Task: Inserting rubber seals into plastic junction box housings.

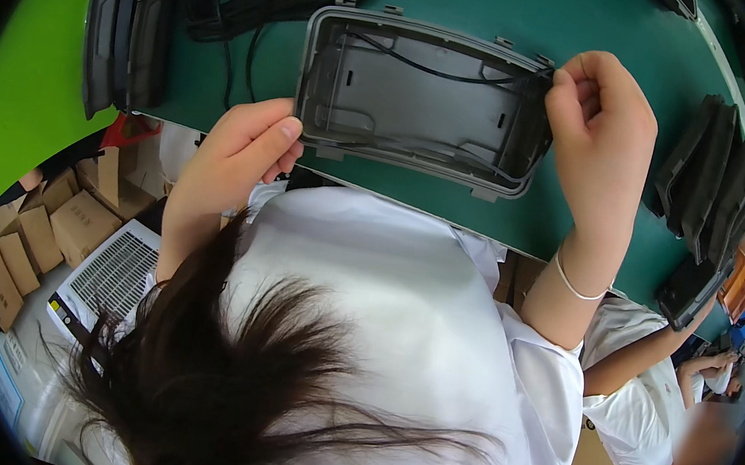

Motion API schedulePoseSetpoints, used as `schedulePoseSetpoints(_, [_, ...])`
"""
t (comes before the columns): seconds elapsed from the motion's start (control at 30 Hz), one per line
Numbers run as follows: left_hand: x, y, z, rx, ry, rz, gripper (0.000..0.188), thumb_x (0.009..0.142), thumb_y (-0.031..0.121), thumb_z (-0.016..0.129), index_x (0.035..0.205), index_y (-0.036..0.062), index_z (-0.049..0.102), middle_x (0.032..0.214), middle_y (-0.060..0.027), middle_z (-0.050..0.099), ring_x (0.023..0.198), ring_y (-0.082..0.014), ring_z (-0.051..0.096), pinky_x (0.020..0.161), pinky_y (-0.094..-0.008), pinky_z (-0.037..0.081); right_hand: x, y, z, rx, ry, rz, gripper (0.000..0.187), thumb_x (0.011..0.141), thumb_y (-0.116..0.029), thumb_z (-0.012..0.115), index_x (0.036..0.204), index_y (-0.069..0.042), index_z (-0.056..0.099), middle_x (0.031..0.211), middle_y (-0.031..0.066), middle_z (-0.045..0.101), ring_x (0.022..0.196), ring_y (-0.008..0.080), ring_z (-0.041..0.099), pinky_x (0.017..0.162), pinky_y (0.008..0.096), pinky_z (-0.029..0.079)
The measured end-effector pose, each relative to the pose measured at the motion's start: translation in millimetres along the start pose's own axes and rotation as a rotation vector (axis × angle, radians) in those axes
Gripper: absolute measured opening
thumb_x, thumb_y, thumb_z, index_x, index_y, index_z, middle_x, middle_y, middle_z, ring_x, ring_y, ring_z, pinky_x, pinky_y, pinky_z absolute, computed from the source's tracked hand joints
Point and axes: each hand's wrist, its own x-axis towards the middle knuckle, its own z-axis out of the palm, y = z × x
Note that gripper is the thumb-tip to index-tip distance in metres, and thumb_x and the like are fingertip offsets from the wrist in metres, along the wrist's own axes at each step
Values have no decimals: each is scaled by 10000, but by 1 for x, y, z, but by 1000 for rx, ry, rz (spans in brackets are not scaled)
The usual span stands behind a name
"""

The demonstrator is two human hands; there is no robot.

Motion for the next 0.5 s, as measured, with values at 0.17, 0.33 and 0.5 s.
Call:
schedulePoseSetpoints(0.17, [-1, -2, 0, -17, -32, -18, 299, 908, 156, 448, 655, 7, 399, 571, -23, 436, 549, -95, 397, 504, -259, 351, -10, 5, 3, 253, -3, 118, 53, 808, 0, 570, 780, 8, 526, 649, -30, 467, 570, 33, 386, 518, 164, 328])
schedulePoseSetpoints(0.33, [-1, -1, 2, -27, -49, -9, 305, 908, 153, 452, 648, 10, 380, 546, -15, 398, 532, -93, 327, 479, -269, 313, -12, 5, 8, 250, 69, 111, 55, 812, -8, 573, 791, 5, 523, 659, -35, 466, 583, 30, 384, 517, 167, 325])
schedulePoseSetpoints(0.5, [0, -4, 5, -38, -53, 18, 312, 908, 155, 462, 649, 7, 368, 528, -19, 368, 520, -99, 295, 464, -283, 290, -14, 3, 13, -64, 158, 20, 47, 802, -2, 566, 801, -4, 519, 658, 15, 475, 556, 81, 402, 508, 200, 349])
